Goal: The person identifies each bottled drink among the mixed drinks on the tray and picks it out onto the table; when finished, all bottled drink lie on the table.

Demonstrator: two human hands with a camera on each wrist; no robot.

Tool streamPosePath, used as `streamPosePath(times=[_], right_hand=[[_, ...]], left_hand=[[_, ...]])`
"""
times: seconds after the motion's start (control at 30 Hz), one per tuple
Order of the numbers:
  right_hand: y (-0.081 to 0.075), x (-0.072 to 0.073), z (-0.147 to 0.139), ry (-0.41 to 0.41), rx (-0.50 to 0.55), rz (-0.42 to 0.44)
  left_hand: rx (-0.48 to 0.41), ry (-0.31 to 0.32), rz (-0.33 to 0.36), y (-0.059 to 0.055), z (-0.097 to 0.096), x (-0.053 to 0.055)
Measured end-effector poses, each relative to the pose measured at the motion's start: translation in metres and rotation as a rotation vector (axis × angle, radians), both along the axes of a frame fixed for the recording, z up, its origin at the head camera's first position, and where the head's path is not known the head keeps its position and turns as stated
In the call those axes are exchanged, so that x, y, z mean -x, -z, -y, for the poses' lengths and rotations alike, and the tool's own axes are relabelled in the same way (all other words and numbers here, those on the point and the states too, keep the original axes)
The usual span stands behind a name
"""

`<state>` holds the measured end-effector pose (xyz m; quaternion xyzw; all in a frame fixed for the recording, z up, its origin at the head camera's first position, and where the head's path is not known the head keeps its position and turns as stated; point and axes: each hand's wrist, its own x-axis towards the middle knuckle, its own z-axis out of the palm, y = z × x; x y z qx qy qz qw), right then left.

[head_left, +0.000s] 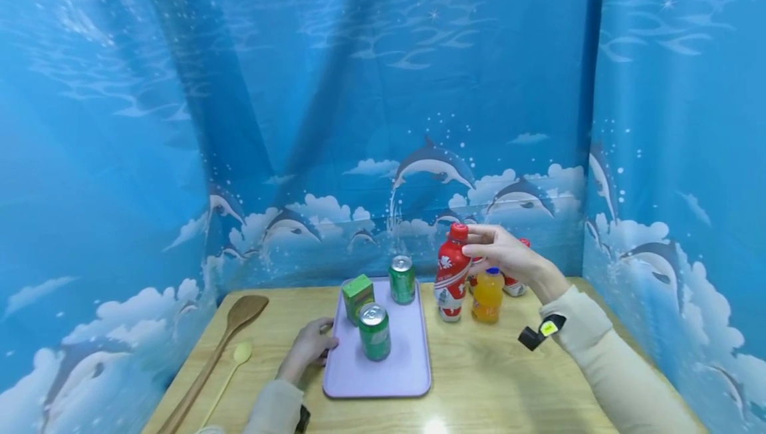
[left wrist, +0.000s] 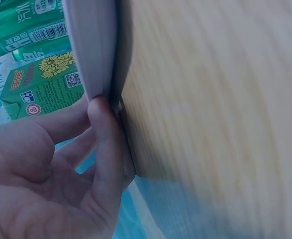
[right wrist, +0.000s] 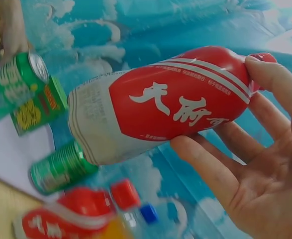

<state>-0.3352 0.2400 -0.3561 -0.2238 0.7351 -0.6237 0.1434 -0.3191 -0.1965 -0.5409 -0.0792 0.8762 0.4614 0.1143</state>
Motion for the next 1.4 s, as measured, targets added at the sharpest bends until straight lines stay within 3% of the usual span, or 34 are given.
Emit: streamPosePath(times=[0.3,0.7,1.07,1.4], right_hand=[[0.010,-0.011,-0.061,0.098,-0.090,-0.028],[0.046,-0.017,-0.122,0.277,-0.195,-0.052],[0.085,-0.016,-0.125,0.432,-0.290,-0.099],[0.102,-0.019,-0.117,0.522,-0.313,-0.106]], left_hand=[[-0.028,0.012,-0.008,0.004,0.006,0.001],[-0.017,0.003,-0.010,0.002,0.008,-0.001],[-0.004,-0.003,-0.008,-0.003,0.005,-0.005],[-0.006,-0.007,0.003,-0.001,0.005,-0.001]])
